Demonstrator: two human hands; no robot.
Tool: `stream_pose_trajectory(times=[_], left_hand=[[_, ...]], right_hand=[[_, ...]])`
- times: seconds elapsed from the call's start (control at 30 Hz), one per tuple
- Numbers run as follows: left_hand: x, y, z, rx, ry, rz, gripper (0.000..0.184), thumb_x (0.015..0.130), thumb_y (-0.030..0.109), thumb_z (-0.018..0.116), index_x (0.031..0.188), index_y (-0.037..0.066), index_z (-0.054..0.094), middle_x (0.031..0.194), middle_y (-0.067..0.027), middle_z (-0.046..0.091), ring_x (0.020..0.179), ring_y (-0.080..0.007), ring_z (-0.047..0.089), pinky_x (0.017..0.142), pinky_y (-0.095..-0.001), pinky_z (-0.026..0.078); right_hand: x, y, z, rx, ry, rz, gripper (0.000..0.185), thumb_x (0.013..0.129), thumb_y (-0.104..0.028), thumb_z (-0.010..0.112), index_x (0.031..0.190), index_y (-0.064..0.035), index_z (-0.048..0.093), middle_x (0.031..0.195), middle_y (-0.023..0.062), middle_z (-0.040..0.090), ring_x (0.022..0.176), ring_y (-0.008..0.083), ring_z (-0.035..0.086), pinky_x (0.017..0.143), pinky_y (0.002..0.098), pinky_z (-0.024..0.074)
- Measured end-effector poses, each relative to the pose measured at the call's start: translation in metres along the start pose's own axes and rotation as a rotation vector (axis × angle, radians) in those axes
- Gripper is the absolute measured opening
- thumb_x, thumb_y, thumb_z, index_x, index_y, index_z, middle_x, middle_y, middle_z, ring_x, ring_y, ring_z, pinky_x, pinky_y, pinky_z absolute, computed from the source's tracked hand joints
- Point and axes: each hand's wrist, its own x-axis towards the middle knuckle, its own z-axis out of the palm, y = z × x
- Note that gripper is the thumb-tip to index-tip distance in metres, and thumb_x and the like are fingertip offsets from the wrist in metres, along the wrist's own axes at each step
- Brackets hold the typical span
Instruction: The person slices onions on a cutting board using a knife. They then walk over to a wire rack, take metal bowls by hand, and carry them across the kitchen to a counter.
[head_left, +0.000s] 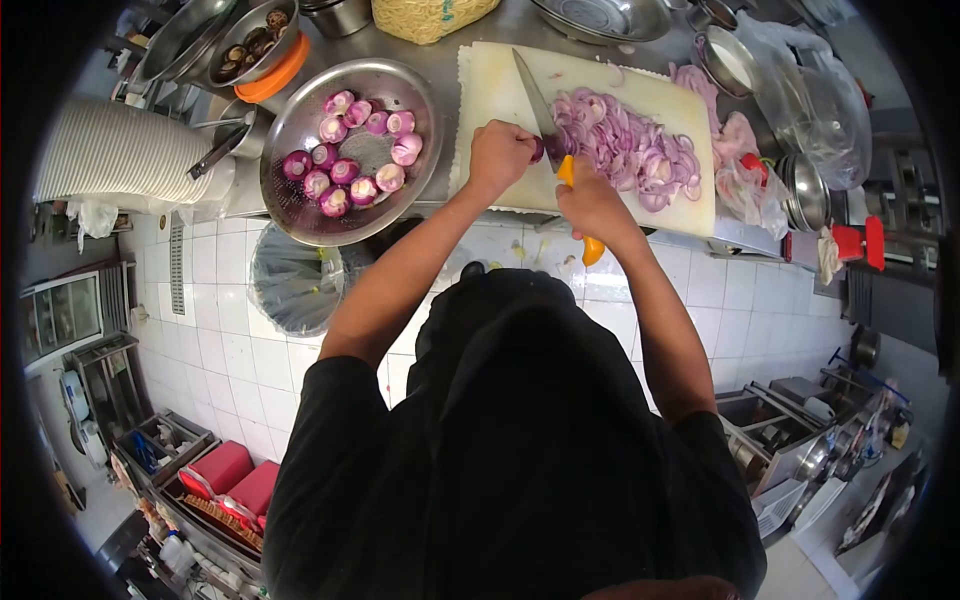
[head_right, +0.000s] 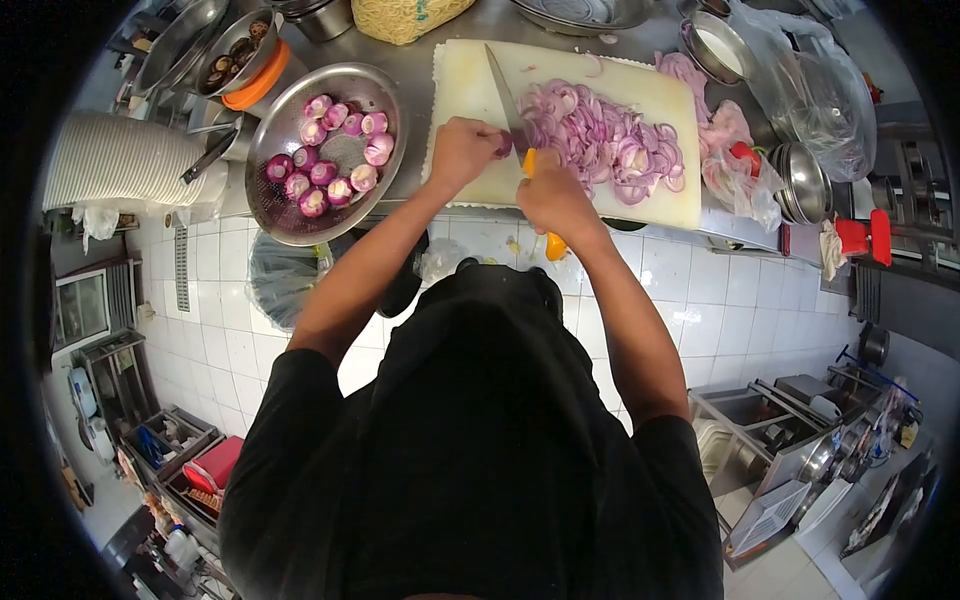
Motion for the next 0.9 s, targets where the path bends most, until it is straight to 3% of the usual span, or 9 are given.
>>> stream_pose_trajectory(times=[0.07, 0.17, 0.3, 0.47, 0.57, 0.67, 0.77, 0.9], left_hand=[[-0.003, -0.005, 0.008, -0.073, 0.042, -0.042, 0.014, 0.073, 0.014, 0.065, 0.074, 0.004, 0.075, 0.063, -0.0132, 0.068, 0.057, -0.0282, 0.066, 0.068, -0.0347, 0.055], [-0.008, -0.002, 0.011, -0.131, 0.091, -0.096, 0.015, 0.074, 0.014, 0.066, 0.075, 0.003, 0.075, 0.062, -0.0127, 0.068, 0.055, -0.0253, 0.067, 0.064, -0.0327, 0.055], [-0.010, 0.002, 0.014, -0.218, 0.128, -0.145, 0.016, 0.074, 0.013, 0.066, 0.076, 0.001, 0.075, 0.061, -0.0120, 0.068, 0.055, -0.0216, 0.068, 0.062, -0.0306, 0.055], [-0.008, 0.003, 0.009, -0.168, 0.105, -0.096, 0.016, 0.074, 0.012, 0.067, 0.079, 0.000, 0.075, 0.062, -0.0134, 0.069, 0.056, -0.0204, 0.068, 0.062, -0.0300, 0.055], [-0.009, -0.005, 0.012, -0.212, 0.113, -0.103, 0.016, 0.074, 0.012, 0.067, 0.080, -0.001, 0.075, 0.062, -0.0133, 0.068, 0.055, -0.0202, 0.068, 0.062, -0.0297, 0.055], [-0.009, -0.010, 0.018, -0.257, 0.114, -0.103, 0.016, 0.074, 0.012, 0.067, 0.079, -0.001, 0.075, 0.062, -0.0130, 0.068, 0.055, -0.0197, 0.067, 0.061, -0.0293, 0.054], [-0.010, -0.011, 0.015, -0.227, 0.131, -0.092, 0.016, 0.075, 0.012, 0.067, 0.078, -0.001, 0.074, 0.062, -0.0132, 0.068, 0.054, -0.0193, 0.067, 0.061, -0.0288, 0.054], [-0.008, -0.012, 0.017, -0.291, 0.117, -0.092, 0.016, 0.076, 0.011, 0.067, 0.080, -0.003, 0.074, 0.063, -0.0136, 0.069, 0.054, -0.0183, 0.067, 0.061, -0.0281, 0.055]], right_hand=[[-0.006, -0.007, -0.003, -0.020, -0.013, 0.026, 0.036, 0.089, -0.014, 0.049, 0.117, 0.0070, 0.040, 0.082, 0.0238, 0.063, 0.048, 0.0297, 0.062, 0.049, 0.0393, 0.0514], [-0.012, -0.018, -0.010, -0.019, -0.055, 0.074, 0.037, 0.086, -0.011, 0.049, 0.117, 0.0098, 0.043, 0.094, 0.0335, 0.061, 0.052, 0.0321, 0.064, 0.054, 0.0412, 0.0536], [0.026, 0.024, 0.029, -0.182, 0.125, -0.142, 0.038, 0.086, -0.011, 0.050, 0.118, 0.0097, 0.043, 0.098, 0.0323, 0.061, 0.058, 0.0348, 0.066, 0.057, 0.0427, 0.0538], [0.004, -0.017, -0.013, -0.008, -0.082, 0.078, 0.040, 0.085, -0.011, 0.053, 0.118, 0.0087, 0.043, 0.100, 0.0324, 0.062, 0.086, 0.0466, 0.065, 0.077, 0.0520, 0.0516], [-0.002, -0.012, 0.003, -0.002, 0.030, -0.019, 0.031, 0.089, -0.013, 0.049, 0.113, 0.0061, 0.042, 0.080, 0.0272, 0.063, 0.052, 0.0350, 0.063, 0.053, 0.0433, 0.0531], [0.037, 0.031, 0.042, -0.250, 0.198, -0.158, 0.032, 0.088, -0.012, 0.048, 0.114, 0.0065, 0.042, 0.083, 0.0258, 0.063, 0.051, 0.0323, 0.063, 0.050, 0.0405, 0.0531], [0.039, 0.025, 0.025, -0.223, 0.151, -0.186, 0.040, 0.084, -0.009, 0.050, 0.118, 0.0102, 0.042, 0.090, 0.0317, 0.064, 0.067, 0.0374, 0.068, 0.063, 0.0454, 0.0544], [-0.006, -0.034, -0.012, -0.017, -0.093, 0.112, 0.039, 0.084, -0.010, 0.052, 0.117, 0.0091, 0.041, 0.095, 0.0341, 0.063, 0.089, 0.0465, 0.064, 0.080, 0.0523, 0.0501]])
